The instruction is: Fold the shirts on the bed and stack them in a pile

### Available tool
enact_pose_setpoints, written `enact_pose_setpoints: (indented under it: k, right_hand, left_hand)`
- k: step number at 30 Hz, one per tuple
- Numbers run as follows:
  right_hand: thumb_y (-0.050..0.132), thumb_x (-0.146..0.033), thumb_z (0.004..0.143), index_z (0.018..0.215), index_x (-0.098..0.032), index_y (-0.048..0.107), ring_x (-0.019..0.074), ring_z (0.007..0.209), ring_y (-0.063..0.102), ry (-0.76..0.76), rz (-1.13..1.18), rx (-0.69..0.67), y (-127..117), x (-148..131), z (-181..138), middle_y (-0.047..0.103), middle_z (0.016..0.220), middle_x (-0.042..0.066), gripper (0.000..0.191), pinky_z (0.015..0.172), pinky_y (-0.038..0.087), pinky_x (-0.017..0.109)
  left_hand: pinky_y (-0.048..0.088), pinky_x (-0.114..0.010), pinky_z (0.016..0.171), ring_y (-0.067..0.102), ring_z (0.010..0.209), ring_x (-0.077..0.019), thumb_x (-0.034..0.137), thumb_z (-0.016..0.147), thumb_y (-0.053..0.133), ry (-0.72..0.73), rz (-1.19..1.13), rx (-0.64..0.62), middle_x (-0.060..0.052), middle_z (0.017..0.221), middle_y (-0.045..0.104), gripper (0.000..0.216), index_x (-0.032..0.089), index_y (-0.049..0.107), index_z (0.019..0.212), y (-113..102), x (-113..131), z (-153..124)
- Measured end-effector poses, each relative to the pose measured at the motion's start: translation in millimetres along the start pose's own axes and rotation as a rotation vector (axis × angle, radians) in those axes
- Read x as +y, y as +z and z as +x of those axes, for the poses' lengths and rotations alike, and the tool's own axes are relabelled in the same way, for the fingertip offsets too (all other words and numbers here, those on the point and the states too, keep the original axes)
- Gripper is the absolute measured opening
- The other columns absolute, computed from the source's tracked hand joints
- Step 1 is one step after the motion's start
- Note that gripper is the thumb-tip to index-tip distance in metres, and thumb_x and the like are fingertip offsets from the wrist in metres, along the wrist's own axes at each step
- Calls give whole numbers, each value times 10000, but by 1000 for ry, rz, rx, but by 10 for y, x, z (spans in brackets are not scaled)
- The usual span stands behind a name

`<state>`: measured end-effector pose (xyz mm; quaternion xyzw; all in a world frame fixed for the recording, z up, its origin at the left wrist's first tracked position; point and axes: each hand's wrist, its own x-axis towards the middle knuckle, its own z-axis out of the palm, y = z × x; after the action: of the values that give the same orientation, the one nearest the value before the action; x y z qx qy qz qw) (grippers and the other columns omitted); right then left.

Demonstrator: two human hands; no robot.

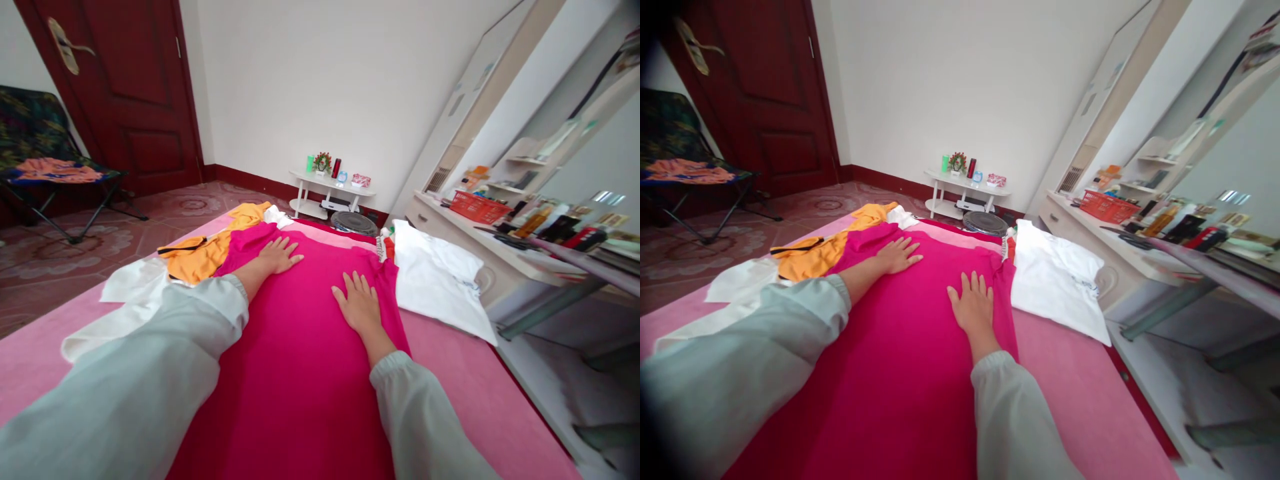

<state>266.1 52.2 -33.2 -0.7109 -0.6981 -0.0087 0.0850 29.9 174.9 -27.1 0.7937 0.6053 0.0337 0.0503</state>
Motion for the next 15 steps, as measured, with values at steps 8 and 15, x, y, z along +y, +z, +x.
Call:
enact_pose_setpoints:
  k: [8, 15]
  right_hand:
    - [233, -582, 922, 1458, -226, 305, 266, 1415, 153, 0, 7, 2, -21, -4, -14, 244, 1533, 77, 648, 1114, 163, 484]
    - [242, -571, 924, 1452, -218, 317, 269, 1411, 167, -7, 5, 15, -28, -5, -21, 253, 1529, 83, 640, 1112, 161, 482]
  left_hand:
    - [193, -486, 1106, 189, 1404, -330, 454, 930, 323, -59, 54, 88, -167, 1532, 215, 590, 118, 371, 1412, -137, 286, -159]
    - [158, -377, 1145, 167, 1425, -225, 492, 948, 204, 75, 26, 26, -77, 1546, 206, 619, 163, 262, 1468, -120, -53, -642]
